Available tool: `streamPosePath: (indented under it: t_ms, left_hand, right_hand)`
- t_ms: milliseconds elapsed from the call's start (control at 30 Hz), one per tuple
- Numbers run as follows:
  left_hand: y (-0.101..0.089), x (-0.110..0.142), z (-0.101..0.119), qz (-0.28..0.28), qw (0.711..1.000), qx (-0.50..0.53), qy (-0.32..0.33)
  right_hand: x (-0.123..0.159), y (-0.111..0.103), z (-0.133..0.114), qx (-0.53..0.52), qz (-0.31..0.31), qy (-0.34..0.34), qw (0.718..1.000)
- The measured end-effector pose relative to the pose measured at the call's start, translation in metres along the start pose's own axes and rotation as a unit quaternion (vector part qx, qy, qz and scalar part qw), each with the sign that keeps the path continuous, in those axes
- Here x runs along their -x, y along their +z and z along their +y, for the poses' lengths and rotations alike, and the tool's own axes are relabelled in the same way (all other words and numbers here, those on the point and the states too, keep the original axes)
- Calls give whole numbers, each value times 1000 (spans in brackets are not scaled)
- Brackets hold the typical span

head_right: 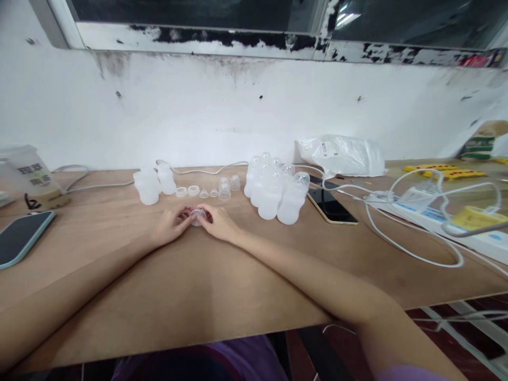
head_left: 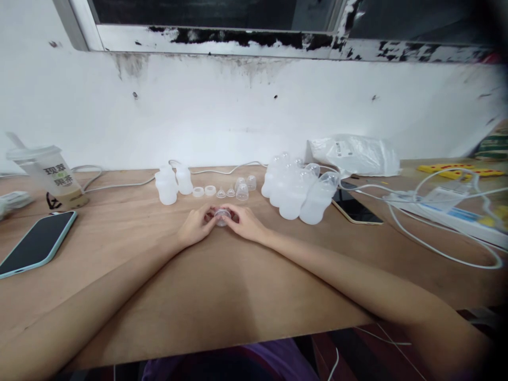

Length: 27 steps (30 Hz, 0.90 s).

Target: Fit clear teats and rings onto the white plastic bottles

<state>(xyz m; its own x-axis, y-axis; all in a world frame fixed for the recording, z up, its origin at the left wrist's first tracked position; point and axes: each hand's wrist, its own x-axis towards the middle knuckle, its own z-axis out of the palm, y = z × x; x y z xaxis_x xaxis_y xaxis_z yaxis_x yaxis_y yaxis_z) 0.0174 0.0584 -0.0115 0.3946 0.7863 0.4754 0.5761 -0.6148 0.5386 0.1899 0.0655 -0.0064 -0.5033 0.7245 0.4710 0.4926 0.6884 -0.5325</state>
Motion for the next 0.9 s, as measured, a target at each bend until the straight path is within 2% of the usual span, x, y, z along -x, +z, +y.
streamPosePath:
  t_ms: [433, 733, 900]
  left_hand:
    - [-2, 2, 0, 12, 1000, -6, 8]
    - [-2, 2, 2, 2, 999, -44, 13]
    - [-3, 4, 3, -1, 996, -87, 15]
  right_hand:
    - [-1, -1, 5, -39, -22, -23, 999]
    - [-1, -3, 3, 56, -33, -58, 996]
    - [1, -3, 2, 86, -34, -47, 995]
